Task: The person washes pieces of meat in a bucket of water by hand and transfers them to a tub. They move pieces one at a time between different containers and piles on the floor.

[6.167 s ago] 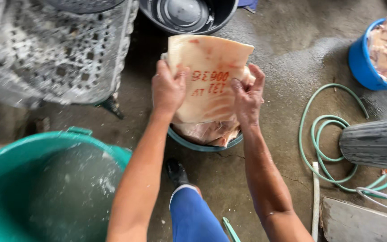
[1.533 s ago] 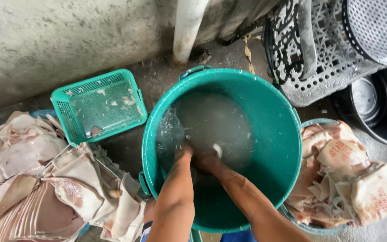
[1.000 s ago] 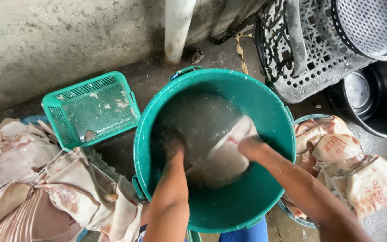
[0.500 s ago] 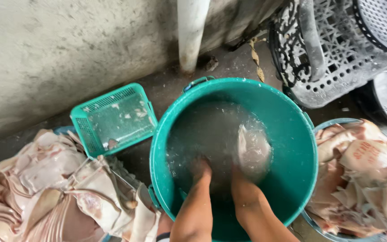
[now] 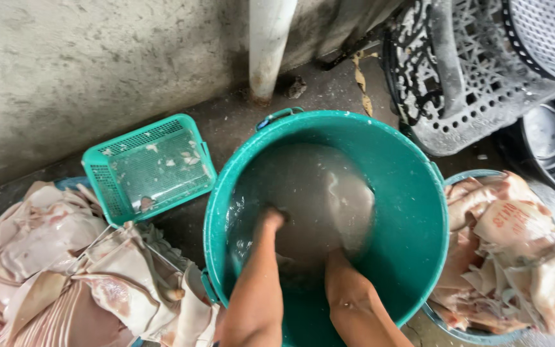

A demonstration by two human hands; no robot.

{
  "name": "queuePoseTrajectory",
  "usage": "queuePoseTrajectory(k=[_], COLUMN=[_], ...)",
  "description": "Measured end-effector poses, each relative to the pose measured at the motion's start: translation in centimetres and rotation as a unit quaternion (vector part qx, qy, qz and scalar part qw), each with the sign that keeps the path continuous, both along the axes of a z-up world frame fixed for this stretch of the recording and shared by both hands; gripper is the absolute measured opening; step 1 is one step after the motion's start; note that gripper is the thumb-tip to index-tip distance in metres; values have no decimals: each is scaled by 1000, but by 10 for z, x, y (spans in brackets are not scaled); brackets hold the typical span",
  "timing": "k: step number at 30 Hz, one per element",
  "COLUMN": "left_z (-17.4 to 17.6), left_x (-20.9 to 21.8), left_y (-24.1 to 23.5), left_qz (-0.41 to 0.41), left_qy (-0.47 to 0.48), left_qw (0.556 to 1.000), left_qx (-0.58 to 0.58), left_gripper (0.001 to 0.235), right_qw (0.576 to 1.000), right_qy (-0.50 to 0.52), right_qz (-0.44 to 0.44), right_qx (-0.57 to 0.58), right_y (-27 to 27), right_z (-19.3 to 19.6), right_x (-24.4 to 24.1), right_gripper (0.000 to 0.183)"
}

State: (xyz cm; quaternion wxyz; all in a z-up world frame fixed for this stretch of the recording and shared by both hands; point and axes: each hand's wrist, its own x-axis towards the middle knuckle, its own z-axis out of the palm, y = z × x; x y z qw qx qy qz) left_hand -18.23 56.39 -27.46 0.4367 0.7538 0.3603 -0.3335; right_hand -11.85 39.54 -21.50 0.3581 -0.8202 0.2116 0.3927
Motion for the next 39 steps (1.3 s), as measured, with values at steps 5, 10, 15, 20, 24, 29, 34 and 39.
queuePoseTrajectory(k=[5,10,15,20,24,29,34,39], left_z=[7,45,114,182,195,174,158,152], left_x=[4,3,12,15,10,21,23,19], left_y=[18,35,42,48,49,46,35,-8], left_qz=[36,107,169,232,222,258,188,49], left_qy=[-5,-30,-45,-44,-139,-160,-162,-135], left_qw=[999,994,984,964,954,936,945,978], left_qx=[7,4,-45,-124,-142,-180,-213,-149], left_gripper=[50,49,49,49,50,48,47,49], right_qw=[992,957,949,974,959,948,940,985], right_qy=[47,157,147,69,-21,-109,-12,46], right_qz=[-99,-154,-161,-143,-118,-31,40,-11], right_qx=[65,192,227,161,255,296,339,166], right_y=[-42,-38,-14,0,11,1,-25,-47], right_z=[13,33,90,143,151,155,166,160], right_x=[-5,-4,15,25,19,25,17,45], right_gripper=[41,41,42,38,31,33,44,57])
